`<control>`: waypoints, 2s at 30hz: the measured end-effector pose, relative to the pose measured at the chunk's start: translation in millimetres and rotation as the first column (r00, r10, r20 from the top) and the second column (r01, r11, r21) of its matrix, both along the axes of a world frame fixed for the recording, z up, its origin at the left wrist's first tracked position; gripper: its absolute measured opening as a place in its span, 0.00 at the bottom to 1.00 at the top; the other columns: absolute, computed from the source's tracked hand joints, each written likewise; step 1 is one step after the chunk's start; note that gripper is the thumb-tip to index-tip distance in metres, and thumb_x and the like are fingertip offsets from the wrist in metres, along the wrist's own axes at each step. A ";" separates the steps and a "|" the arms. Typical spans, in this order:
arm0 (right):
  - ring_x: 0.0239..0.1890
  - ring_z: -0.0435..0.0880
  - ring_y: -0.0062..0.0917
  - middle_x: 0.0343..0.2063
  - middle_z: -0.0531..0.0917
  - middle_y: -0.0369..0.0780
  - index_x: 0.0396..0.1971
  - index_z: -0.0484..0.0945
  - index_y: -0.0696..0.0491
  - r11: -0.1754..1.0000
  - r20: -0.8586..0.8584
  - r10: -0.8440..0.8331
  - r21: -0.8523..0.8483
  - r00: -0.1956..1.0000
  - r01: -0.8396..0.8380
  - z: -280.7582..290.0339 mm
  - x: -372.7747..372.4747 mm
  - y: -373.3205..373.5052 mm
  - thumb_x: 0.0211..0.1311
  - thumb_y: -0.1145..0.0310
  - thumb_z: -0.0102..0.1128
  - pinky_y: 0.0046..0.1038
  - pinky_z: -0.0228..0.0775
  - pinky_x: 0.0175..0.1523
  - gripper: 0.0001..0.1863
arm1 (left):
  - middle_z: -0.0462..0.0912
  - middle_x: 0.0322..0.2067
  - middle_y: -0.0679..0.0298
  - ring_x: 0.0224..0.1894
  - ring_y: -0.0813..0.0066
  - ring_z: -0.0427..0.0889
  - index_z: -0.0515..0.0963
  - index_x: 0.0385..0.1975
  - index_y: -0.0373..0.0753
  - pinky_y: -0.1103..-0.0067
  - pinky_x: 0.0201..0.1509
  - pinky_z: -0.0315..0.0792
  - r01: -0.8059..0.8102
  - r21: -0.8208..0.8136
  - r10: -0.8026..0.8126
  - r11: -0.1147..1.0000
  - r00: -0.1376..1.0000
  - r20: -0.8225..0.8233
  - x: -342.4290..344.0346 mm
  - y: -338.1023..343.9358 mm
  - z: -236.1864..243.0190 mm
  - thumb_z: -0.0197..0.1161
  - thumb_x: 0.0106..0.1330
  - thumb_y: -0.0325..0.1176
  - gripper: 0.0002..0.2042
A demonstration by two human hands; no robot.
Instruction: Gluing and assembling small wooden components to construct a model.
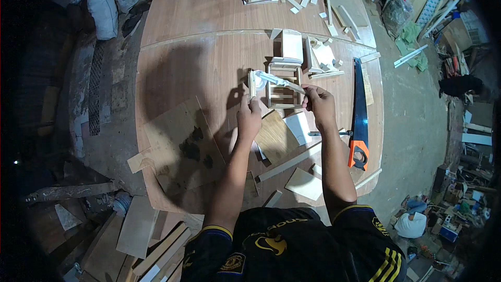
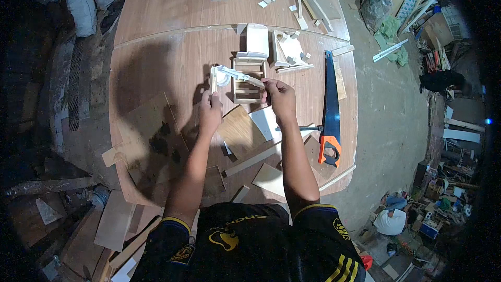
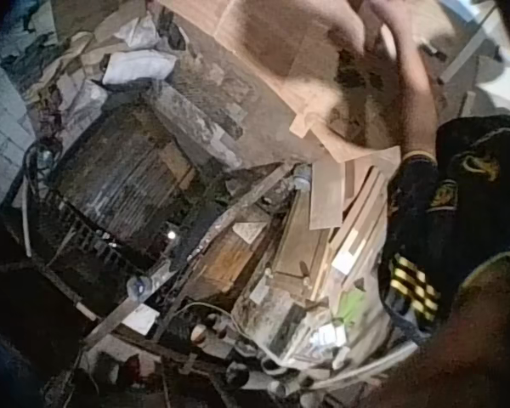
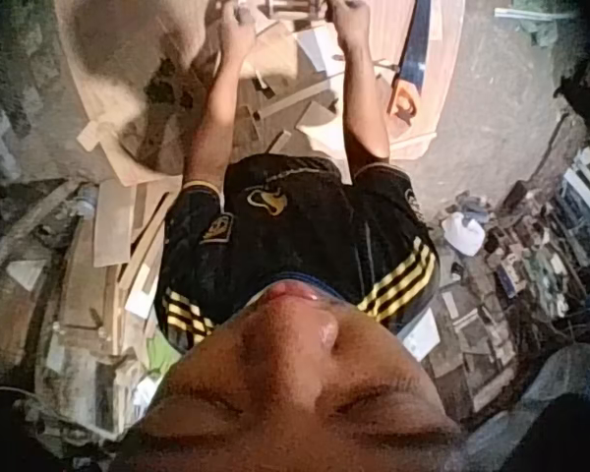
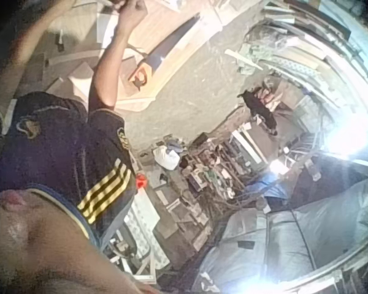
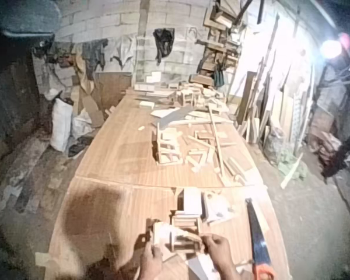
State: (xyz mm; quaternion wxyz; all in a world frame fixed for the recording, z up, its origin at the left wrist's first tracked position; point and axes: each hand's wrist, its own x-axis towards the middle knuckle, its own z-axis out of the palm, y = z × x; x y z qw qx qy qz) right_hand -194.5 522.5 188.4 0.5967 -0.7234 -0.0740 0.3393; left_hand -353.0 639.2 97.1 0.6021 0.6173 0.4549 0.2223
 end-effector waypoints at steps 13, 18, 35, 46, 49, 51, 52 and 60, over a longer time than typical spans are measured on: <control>0.18 0.73 0.13 0.19 0.78 0.34 0.40 0.80 0.61 0.999 0.151 0.043 -0.007 0.988 -0.042 9.1 0.5 -0.6 0.69 0.67 0.49 0.16 0.57 0.23 0.14 | 0.78 0.29 0.58 0.17 0.79 0.72 0.63 0.52 0.34 0.80 0.13 0.65 0.240 -0.379 -0.282 0.894 0.957 -0.060 -2.3 35.5 42.4 0.47 0.68 0.33 0.15; 0.18 0.72 0.13 0.19 0.78 0.34 0.40 0.80 0.62 0.999 0.188 0.043 0.008 0.981 -0.046 17.7 2.0 -3.2 0.69 0.67 0.49 0.16 0.57 0.24 0.14 | 0.77 0.34 0.55 0.20 0.74 0.77 0.61 0.52 0.33 0.76 0.17 0.73 0.173 -0.451 -0.203 0.876 0.979 -0.020 1.6 49.1 66.0 0.50 0.67 0.33 0.17; 0.21 0.74 0.13 0.19 0.78 0.34 0.40 0.80 0.62 0.994 0.233 0.085 0.048 0.969 -0.099 57.3 -12.0 -14.6 0.68 0.68 0.50 0.16 0.63 0.28 0.13 | 0.72 0.54 0.47 0.32 0.64 0.85 0.56 0.62 0.37 0.75 0.31 0.78 0.135 0.342 -0.134 0.930 0.991 -0.024 18.5 71.7 54.2 0.57 0.63 0.32 0.28; 0.25 0.74 0.15 0.23 0.78 0.34 0.51 0.74 0.60 0.958 -0.041 0.242 0.172 0.969 -0.232 73.9 -63.0 -67.9 0.67 0.67 0.52 0.17 0.63 0.31 0.17 | 0.73 0.49 0.56 0.25 0.75 0.79 0.61 0.58 0.36 0.82 0.24 0.75 -0.131 -0.002 0.131 0.991 0.988 0.086 -152.4 30.3 21.8 0.52 0.70 0.38 0.21; 0.27 0.76 0.15 0.26 0.80 0.36 0.53 0.72 0.61 0.947 -0.013 0.283 0.164 0.959 -0.277 71.8 -82.1 -86.6 0.66 0.70 0.54 0.17 0.65 0.33 0.18 | 0.76 0.43 0.59 0.30 0.77 0.78 0.64 0.55 0.36 0.84 0.25 0.74 -0.120 -0.097 0.130 0.988 0.986 0.100 -209.0 4.1 24.0 0.51 0.71 0.37 0.18; 0.29 0.78 0.16 0.29 0.82 0.38 0.52 0.73 0.61 0.942 -0.082 0.295 0.189 0.952 -0.276 75.6 -97.9 -101.5 0.64 0.71 0.56 0.17 0.67 0.35 0.18 | 0.77 0.40 0.60 0.37 0.81 0.77 0.67 0.51 0.34 0.85 0.28 0.73 -0.156 -0.185 0.189 0.970 0.966 0.178 -248.8 -13.3 22.3 0.49 0.72 0.37 0.14; 0.29 0.79 0.17 0.30 0.83 0.39 0.52 0.73 0.62 0.941 -0.121 0.296 0.209 0.948 -0.267 78.5 -104.9 -109.5 0.64 0.71 0.57 0.17 0.67 0.34 0.18 | 0.77 0.40 0.60 0.37 0.81 0.77 0.67 0.51 0.34 0.85 0.28 0.73 -0.168 -0.196 0.200 0.966 0.967 0.157 -267.0 -25.6 19.7 0.49 0.72 0.37 0.14; 0.28 0.80 0.19 0.32 0.83 0.40 0.48 0.72 0.58 0.937 -0.362 0.288 0.295 0.887 -0.185 69.5 -150.5 -150.2 0.63 0.72 0.56 0.18 0.68 0.34 0.14 | 0.80 0.37 0.57 0.39 0.73 0.80 0.71 0.47 0.33 0.76 0.42 0.75 -0.106 0.278 0.161 0.955 0.970 -0.184 -333.9 -87.4 -23.8 0.53 0.69 0.33 0.13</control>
